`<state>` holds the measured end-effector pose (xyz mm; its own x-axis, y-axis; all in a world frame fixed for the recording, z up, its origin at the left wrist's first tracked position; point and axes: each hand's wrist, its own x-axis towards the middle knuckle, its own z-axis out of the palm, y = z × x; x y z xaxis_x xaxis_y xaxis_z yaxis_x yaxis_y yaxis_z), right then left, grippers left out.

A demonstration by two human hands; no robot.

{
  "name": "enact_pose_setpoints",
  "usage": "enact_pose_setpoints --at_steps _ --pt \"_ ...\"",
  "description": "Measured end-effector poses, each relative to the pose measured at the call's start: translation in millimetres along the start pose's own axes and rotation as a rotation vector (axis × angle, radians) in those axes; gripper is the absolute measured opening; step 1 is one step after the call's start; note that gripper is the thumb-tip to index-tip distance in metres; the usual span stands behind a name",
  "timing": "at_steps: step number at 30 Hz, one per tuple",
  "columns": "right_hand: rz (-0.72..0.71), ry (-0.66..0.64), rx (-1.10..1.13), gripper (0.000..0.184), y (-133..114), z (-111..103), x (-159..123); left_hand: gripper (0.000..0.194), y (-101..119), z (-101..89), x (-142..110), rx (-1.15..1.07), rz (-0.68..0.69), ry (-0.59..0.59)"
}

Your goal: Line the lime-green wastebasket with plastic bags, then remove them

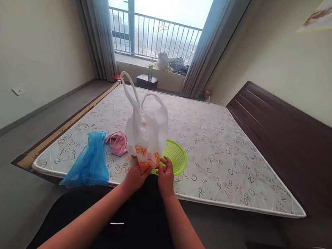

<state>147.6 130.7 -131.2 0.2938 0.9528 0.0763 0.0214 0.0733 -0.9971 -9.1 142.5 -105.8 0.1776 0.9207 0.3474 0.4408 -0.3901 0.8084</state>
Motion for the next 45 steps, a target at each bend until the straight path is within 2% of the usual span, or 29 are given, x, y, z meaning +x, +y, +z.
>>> enact_pose_setpoints --at_steps 4,6,8,10,12,15,16,18,21,24,28,30,33,37,41,45 --pt "0.034 0.052 -0.293 0.035 9.3 -31.5 21.7 0.031 0.3 30.3 42.0 0.153 0.046 -0.281" --pt "0.03 0.117 -0.459 0.032 20.3 -46.4 21.3 0.023 -7.1 41.7 50.6 0.261 -0.022 -0.383" --pt "-0.012 0.207 -0.535 0.032 33.7 -59.6 14.7 0.014 -18.5 48.9 48.4 0.366 -0.093 -0.446" --pt "-0.087 0.296 -0.576 0.031 46.8 -69.8 6.7 0.014 -31.5 51.7 38.2 0.439 -0.111 -0.466" --pt "-0.133 0.405 -0.629 0.029 57.2 -77.0 2.2 0.023 -44.2 51.4 25.1 0.436 -0.097 -0.431" --pt "-0.028 0.497 -0.622 0.036 65.8 -82.3 6.2 0.036 -60.6 49.2 8.2 0.36 -0.105 -0.366" --pt "0.046 0.468 -0.563 0.041 66.9 -82.7 9.6 0.037 -65.1 48.6 4.1 0.328 -0.104 -0.344" --pt "0.169 0.33 -0.396 0.049 66.9 -81.4 16.6 0.035 -72.3 47.3 -2.1 0.264 -0.112 -0.297" --pt "0.209 0.097 -0.251 0.047 63.0 -74.5 22.1 0.026 -78.6 42.8 -6.9 0.197 -0.191 -0.232" --pt "0.162 -0.061 -0.35 0.04 56.6 -62.1 18.0 0.016 -81.3 30.7 -7.7 0.169 -0.248 -0.172" --pt "0.126 -0.222 -0.694 0.034 50.1 -44.6 2.8 0.015 -84.8 2.6 -8.2 0.134 -0.221 -0.112" --pt "0.088 -0.261 -0.832 0.032 49.6 -41.4 -3.5 0.015 -89.1 -12.5 -13.3 0.115 -0.217 -0.114" --pt "0.076 -0.238 -0.897 0.032 51.6 -45.7 -5.3 0.013 -102.1 -31.2 -30.5 0.088 -0.232 -0.119" --pt "0.097 -0.168 -0.9 0.033 51.4 -49.0 -0.2 0.026 -127.9 -46.2 -55.4 0.092 -0.236 0.008" --pt "0.052 -0.197 -1.025 0.03 42.3 -27.6 -3.2 0.044 -146.0 -51.8 -59.8 0.038 -0.292 0.106" --pt "-0.057 -0.314 -1.169 0.026 33.6 -4.7 -10.9 0.052 -144.9 -43.9 -56.8 -0.1 -0.422 0.167"
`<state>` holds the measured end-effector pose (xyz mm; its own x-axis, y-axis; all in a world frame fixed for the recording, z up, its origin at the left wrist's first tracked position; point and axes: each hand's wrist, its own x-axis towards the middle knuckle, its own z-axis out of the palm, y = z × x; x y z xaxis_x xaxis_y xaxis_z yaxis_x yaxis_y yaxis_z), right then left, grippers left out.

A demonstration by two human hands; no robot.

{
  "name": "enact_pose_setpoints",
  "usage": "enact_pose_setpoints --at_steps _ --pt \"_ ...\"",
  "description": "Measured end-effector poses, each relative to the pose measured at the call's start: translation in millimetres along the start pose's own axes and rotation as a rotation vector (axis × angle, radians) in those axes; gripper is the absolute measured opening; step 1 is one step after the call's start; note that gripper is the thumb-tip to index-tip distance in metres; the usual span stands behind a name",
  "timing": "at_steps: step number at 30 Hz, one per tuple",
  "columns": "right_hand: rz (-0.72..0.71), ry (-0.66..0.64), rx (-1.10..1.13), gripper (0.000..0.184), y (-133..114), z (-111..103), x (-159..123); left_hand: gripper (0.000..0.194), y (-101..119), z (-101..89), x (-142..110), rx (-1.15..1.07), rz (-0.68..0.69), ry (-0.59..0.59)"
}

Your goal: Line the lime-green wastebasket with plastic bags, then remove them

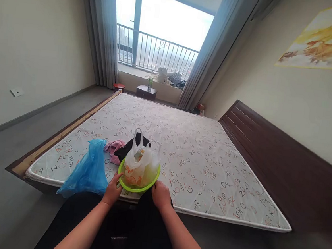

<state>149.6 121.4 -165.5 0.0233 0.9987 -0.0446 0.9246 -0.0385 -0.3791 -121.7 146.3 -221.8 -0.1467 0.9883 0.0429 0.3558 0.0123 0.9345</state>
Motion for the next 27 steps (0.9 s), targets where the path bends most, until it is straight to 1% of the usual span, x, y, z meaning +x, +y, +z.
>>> enact_pose_setpoints --at_steps 3,5,9,11,12,15,18,22,25,27 --pt "-0.016 0.007 -0.014 0.026 -1.7 -0.1 -1.1 0.056 7.3 16.7 -5.8 -0.078 -0.103 0.041" --pt "0.014 0.018 -0.007 0.027 3.3 -0.4 -1.2 0.058 14.8 31.6 -8.8 -0.092 -0.123 0.065" --pt "0.079 0.037 0.023 0.028 15.5 0.3 -1.7 0.066 34.3 63.0 -10.3 -0.094 -0.164 0.055" --pt "0.098 0.044 0.047 0.028 21.4 0.7 -2.1 0.069 41.1 74.7 -11.6 -0.069 -0.174 0.049" --pt "0.108 0.045 0.058 0.028 24.4 0.6 -2.2 0.069 42.1 78.5 -12.9 -0.056 -0.158 0.042" --pt "0.151 0.043 0.098 0.03 32.5 -0.2 -1.8 0.064 34.2 81.3 -17.2 -0.056 -0.055 -0.014" --pt "0.205 0.059 0.151 0.032 36.2 -0.5 -0.7 0.062 15.4 74.0 -18.7 -0.048 0.005 -0.07" --pt "0.211 0.065 0.165 0.031 32.7 -0.1 -1.9 0.063 -6.7 64.0 -16.3 -0.029 -0.019 -0.085" --pt "0.202 0.067 0.175 0.033 31.8 -0.1 -7.9 0.061 -14.6 63.2 -17.1 -0.002 -0.042 -0.109" --pt "0.209 0.074 0.186 0.032 35.7 2.0 -15.3 0.059 -16.5 64.8 -20.2 0.022 -0.053 -0.125"
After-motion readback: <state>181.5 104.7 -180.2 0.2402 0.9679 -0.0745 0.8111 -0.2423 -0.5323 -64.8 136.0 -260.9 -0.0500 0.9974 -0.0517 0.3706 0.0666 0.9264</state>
